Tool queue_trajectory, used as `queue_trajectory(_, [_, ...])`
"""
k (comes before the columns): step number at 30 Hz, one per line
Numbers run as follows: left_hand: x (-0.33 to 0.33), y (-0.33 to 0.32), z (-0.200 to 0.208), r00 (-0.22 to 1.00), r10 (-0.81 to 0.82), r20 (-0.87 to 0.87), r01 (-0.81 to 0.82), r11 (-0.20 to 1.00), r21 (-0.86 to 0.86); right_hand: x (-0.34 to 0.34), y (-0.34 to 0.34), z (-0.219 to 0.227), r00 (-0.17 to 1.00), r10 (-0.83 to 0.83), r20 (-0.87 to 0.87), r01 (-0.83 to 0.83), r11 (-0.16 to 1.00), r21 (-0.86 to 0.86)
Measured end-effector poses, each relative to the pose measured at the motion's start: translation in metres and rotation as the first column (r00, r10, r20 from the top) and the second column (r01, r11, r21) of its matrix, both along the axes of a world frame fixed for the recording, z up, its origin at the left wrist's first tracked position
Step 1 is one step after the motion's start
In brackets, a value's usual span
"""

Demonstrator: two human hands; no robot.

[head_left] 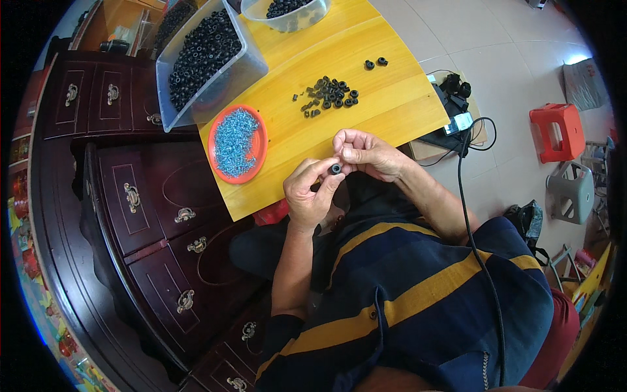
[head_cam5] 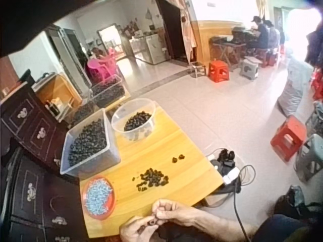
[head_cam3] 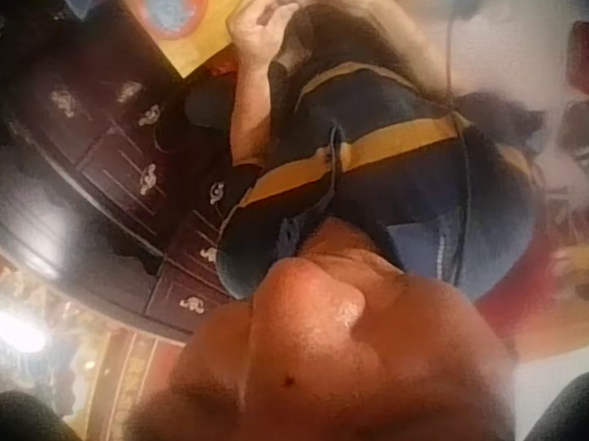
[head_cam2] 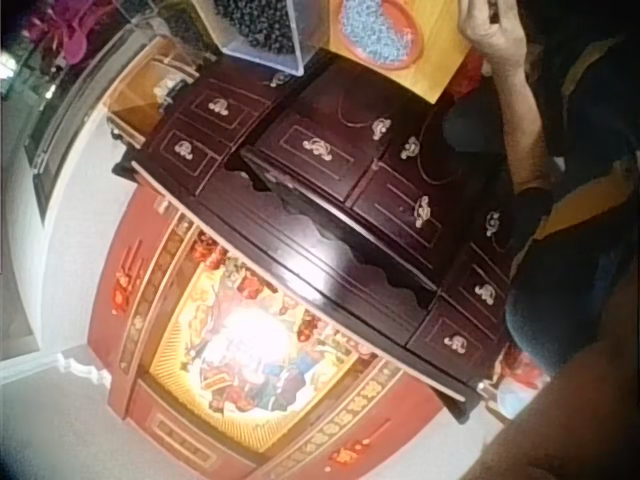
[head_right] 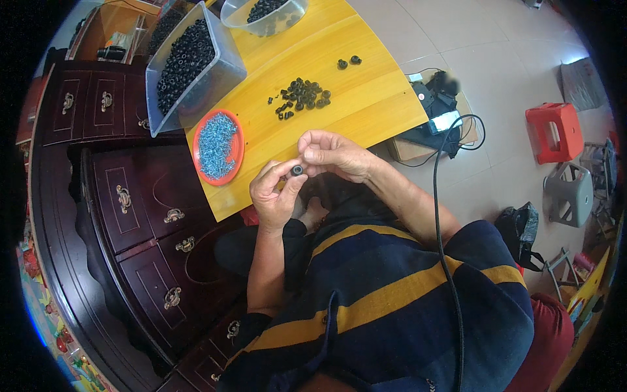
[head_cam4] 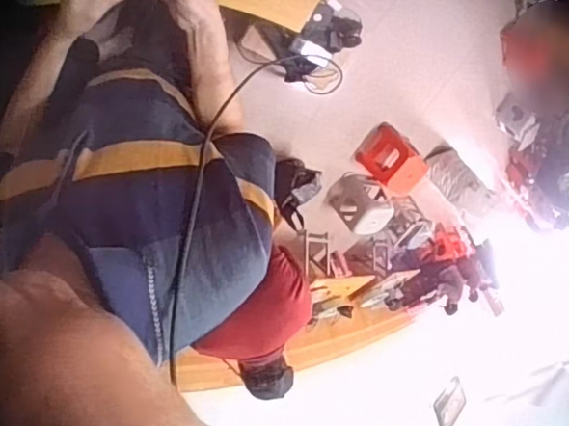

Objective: The recorder is assembling small black plastic rings with blue beads.

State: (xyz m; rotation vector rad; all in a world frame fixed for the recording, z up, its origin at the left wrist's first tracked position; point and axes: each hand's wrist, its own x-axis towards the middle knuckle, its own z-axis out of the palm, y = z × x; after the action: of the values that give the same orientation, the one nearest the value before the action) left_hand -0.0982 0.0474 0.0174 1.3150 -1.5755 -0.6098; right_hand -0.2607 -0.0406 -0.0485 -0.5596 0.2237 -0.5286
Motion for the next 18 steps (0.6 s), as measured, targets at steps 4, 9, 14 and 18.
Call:
queue_trajectory(4, [-0.001, -0.001, 0.002, 1.0, 0.012, -0.001, -0.012, 1.0, 0.005, -0.001, -0.005, -0.002, 1.0, -0.001, -0.005, 0.002, 1.0, 0.006])
queue_trajectory(9, [-0.002, -0.004, 0.006, 1.0, 0.015, -0.024, -0.015, 1.0, -0.003, -0.001, -0.01, -0.004, 0.999, -0.026, -0.047, 0.026, 1.0, -0.008])
queue_trajectory(14, [-0.004, -0.007, 0.005, 0.999, -0.003, -0.041, 0.004, 1.0, 0.017, -0.003, -0.012, -0.005, 0.993, -0.074, -0.09, 0.074, 0.997, 0.002])
queue_trajectory(18, [-0.005, -0.011, 0.004, 0.997, 0.01, -0.07, -0.008, 0.999, 0.041, -0.005, -0.013, 0.001, 0.992, -0.09, -0.092, 0.088, 0.996, -0.032])
